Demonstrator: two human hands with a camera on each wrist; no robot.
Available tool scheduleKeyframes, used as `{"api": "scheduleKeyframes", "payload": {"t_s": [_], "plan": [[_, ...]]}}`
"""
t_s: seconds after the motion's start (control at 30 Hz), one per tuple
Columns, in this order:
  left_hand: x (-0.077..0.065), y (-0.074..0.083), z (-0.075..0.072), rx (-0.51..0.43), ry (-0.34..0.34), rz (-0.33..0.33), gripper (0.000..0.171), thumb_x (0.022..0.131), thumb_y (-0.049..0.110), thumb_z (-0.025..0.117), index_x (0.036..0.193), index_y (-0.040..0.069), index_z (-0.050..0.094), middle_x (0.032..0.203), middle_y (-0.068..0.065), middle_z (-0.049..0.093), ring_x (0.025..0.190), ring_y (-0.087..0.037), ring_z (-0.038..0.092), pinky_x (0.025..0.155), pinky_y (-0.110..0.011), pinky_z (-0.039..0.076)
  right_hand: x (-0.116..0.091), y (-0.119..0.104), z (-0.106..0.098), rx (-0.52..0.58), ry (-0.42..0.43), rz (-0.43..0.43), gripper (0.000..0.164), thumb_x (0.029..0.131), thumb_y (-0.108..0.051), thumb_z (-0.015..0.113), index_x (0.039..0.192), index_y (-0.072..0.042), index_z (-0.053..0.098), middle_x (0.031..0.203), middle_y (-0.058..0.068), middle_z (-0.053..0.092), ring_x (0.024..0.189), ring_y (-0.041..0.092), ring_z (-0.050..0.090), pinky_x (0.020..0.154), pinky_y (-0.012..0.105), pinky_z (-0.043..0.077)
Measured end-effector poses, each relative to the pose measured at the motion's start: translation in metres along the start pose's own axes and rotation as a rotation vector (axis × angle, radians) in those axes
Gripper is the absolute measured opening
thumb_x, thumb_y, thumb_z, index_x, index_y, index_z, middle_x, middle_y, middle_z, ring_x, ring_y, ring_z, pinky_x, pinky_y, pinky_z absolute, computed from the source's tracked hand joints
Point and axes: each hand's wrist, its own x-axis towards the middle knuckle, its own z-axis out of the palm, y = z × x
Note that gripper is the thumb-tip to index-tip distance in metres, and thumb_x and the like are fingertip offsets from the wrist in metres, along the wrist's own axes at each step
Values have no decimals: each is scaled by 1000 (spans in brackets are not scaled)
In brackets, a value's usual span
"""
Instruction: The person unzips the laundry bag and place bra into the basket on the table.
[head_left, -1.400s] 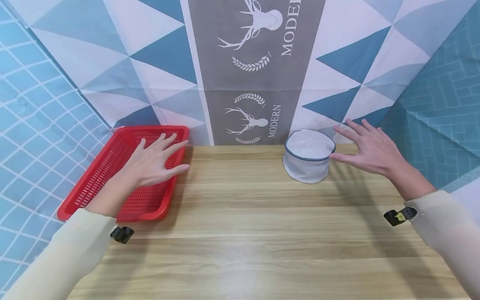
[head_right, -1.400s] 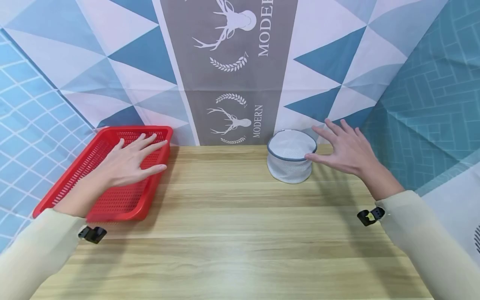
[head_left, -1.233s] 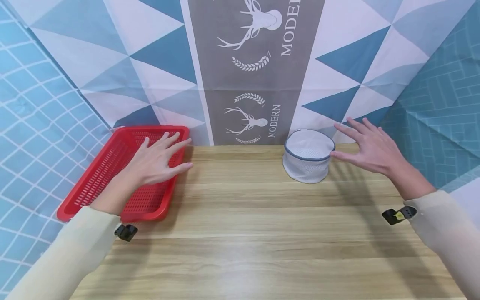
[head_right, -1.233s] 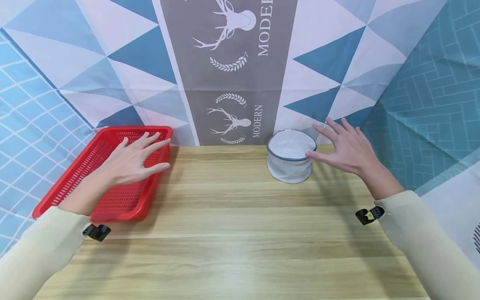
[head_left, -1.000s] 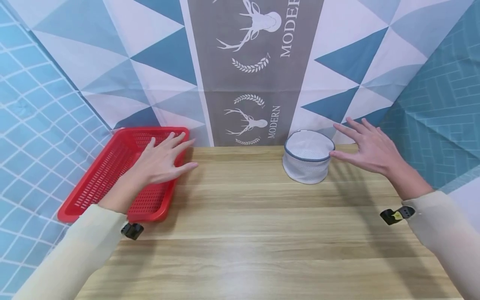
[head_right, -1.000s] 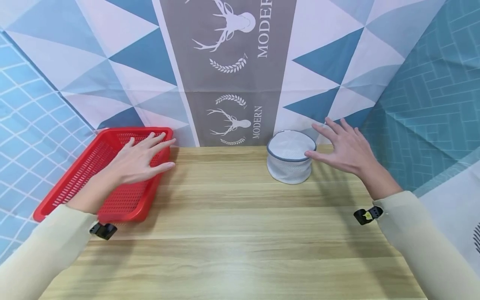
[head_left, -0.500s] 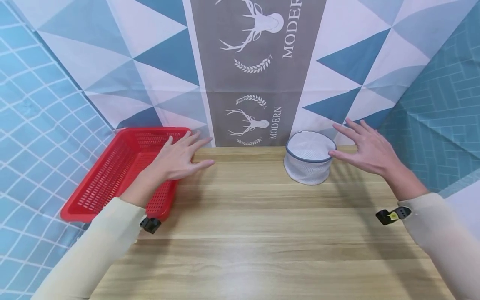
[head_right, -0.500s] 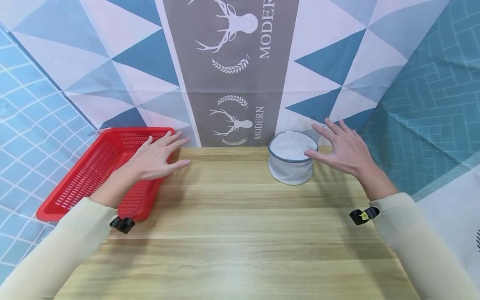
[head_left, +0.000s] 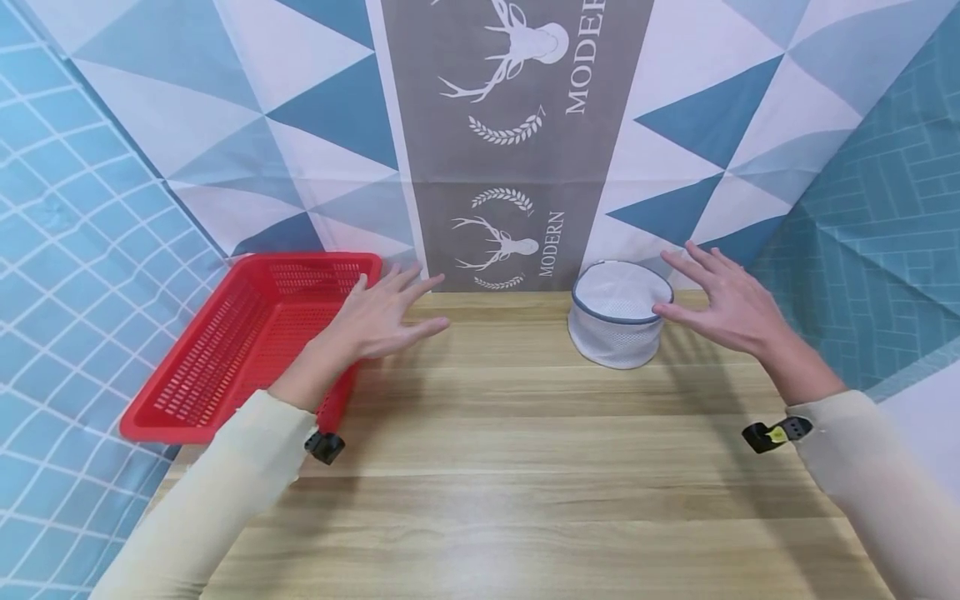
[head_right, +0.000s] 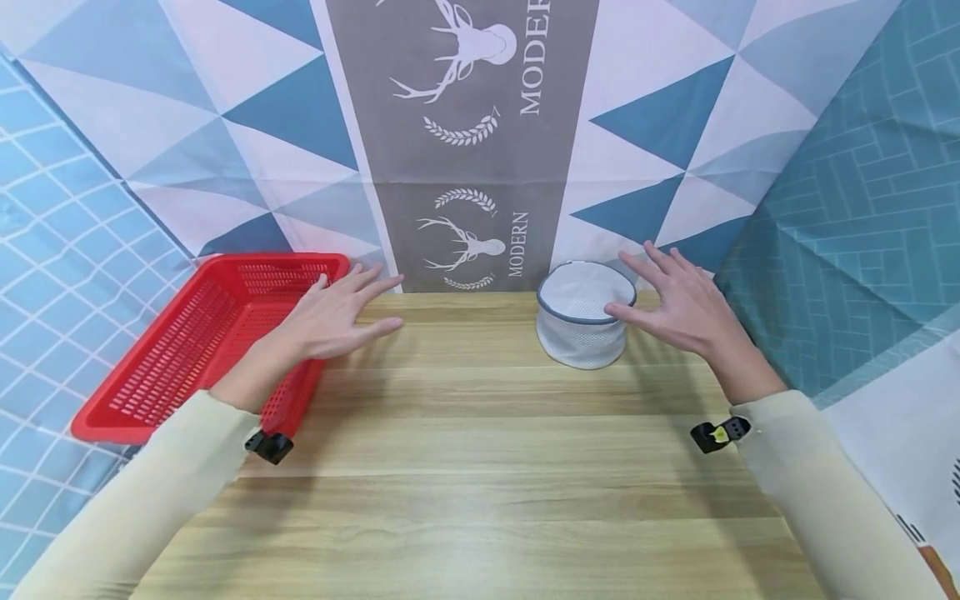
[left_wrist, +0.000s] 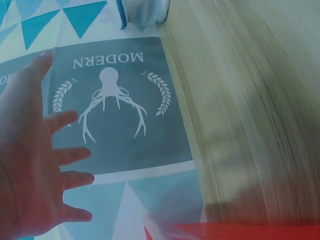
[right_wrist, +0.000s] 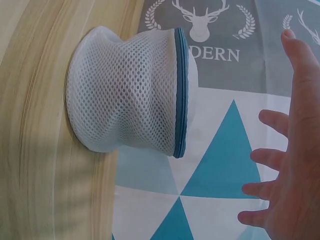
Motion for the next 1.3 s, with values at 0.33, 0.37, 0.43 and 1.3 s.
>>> {"api": "scheduleKeyframes", "payload": {"t_s": [0.33, 0.37, 0.43, 1.3], "plan": [[10, 15, 2, -26, 12, 8, 86, 102, 74, 54, 177, 35, 36, 190, -12, 25, 177, -42, 24, 135, -87, 6, 2, -3, 3, 32, 15, -4, 92, 100, -61, 71, 178, -31, 33, 189, 19, 24, 172, 59, 21, 120, 95, 25], [11, 16, 2, -29, 8, 6, 86, 102, 74, 54, 177, 35, 35, 190, -12, 25, 177, -42, 23, 136, -87, 6, 2, -3, 3, 35, 17, -5, 92, 100, -61, 71, 178, -31, 33, 189, 19, 25, 172, 59, 21, 120, 95, 25], [12, 18, 3, -27, 2, 1, 87, 102, 74, 53, 177, 35, 35, 190, -12, 24, 177, -44, 22, 136, -86, 7, 2, -3, 4, 40, 23, -4, 92, 99, -60, 72, 178, -31, 33, 189, 19, 25, 172, 59, 21, 120, 95, 25], [36, 47, 18, -123, 1, 42, 85, 104, 78, 45, 178, 37, 33, 190, -9, 25, 177, -46, 22, 135, -86, 14, 9, 4, 16, 99, 35, 37, 92, 102, -59, 69, 180, -29, 29, 189, 22, 21, 172, 59, 18, 123, 95, 18]]}}
